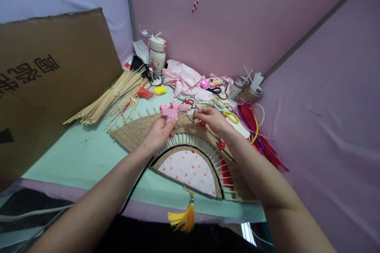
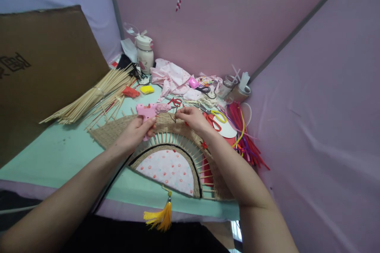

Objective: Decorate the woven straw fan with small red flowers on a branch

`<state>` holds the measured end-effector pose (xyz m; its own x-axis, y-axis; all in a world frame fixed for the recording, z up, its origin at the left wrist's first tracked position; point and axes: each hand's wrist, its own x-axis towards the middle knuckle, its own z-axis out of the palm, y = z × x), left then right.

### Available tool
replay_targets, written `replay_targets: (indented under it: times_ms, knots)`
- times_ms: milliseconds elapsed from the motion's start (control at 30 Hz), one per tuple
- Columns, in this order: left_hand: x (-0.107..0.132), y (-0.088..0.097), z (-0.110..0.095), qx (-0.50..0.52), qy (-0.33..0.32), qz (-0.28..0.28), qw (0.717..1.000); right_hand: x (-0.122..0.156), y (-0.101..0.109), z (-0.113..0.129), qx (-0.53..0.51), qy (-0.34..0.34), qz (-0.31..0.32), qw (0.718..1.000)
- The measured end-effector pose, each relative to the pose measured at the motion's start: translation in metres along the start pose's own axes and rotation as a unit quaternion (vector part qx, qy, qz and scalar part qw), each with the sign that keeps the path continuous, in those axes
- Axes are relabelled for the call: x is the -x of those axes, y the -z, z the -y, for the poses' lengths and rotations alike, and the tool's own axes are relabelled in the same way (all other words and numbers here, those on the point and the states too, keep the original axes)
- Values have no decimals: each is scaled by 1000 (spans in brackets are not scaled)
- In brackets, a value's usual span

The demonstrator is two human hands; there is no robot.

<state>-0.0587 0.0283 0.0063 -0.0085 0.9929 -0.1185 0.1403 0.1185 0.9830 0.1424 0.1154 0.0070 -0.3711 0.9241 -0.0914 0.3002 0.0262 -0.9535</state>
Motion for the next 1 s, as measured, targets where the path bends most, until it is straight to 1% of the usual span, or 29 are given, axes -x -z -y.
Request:
replay_targets:
  times_ms: [200, 533, 700, 800, 900, 1000]
  knots:
    - [1, 0, -1, -2, -4, 4, 1000, 1, -1, 1, -2, -4, 2, 1000]
    - [0, 1, -1, -41, -8, -1, 999, 2, 1, 0, -6, -8, 6, 1000]
    - [-2, 2, 2, -58, -16, -18, 998, 1, 2, -2, 0, -8, 10, 1000]
    - [0, 5, 3, -57, -14, -25, 998, 1, 5, -1, -6, -6, -18, 1000]
    - [3, 7, 5, -50, 2, -16, 999, 0, 9, 2, -19, -3, -56, 998]
    - [5, 7, 8, -56, 11, -11, 998, 0, 13, 4, -33, 1, -71, 997]
